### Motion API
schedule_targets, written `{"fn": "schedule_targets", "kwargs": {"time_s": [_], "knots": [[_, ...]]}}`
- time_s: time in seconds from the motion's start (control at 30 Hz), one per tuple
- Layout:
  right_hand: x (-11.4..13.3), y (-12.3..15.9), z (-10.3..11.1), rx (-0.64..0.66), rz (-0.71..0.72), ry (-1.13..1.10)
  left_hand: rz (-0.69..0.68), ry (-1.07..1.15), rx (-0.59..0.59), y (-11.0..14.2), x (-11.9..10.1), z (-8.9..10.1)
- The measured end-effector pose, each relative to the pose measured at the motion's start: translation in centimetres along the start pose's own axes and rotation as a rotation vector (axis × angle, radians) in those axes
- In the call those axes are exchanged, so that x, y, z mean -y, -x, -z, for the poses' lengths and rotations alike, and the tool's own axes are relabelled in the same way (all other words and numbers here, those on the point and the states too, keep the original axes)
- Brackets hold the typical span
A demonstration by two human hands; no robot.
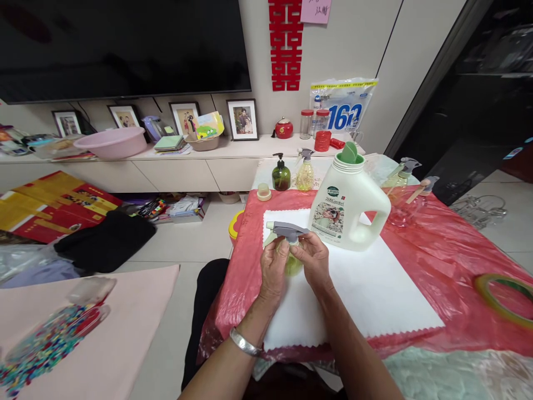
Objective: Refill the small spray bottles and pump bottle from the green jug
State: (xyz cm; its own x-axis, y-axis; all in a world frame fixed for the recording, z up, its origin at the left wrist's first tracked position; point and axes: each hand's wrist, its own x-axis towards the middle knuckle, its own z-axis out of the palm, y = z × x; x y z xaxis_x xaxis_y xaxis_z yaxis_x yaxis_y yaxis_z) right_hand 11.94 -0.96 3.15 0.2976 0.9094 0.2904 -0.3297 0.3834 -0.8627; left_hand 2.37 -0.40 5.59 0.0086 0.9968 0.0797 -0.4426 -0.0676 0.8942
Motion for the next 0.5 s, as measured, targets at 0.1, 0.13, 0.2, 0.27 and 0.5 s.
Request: {"fn": "schedule_targets", "kwargs": {"time_s": [0.1, 0.13, 0.2, 0.27, 0.5], "knots": [[-0.05, 0.04, 0.09, -0.001, 0.001, -0.004, 0.016, 0.024, 0.005, -0.06, -0.06, -0.11], [-0.08, 0.06, 0.15, 0.001, 0.001, -0.006, 0.025, 0.035, 0.003, -0.08, -0.05, -0.2], [-0.1, 0.08, 0.27, 0.008, -0.001, -0.012, 0.038, 0.053, 0.001, -0.09, -0.01, -0.44], [-0.08, 0.09, 0.36, 0.016, -0.007, -0.017, 0.04, 0.071, -0.013, -0.08, 0.0, -0.69], [0.02, 0.06, 0.48, 0.019, -0.036, -0.009, 0.066, 0.053, -0.064, -0.12, -0.06, -0.73]]}}
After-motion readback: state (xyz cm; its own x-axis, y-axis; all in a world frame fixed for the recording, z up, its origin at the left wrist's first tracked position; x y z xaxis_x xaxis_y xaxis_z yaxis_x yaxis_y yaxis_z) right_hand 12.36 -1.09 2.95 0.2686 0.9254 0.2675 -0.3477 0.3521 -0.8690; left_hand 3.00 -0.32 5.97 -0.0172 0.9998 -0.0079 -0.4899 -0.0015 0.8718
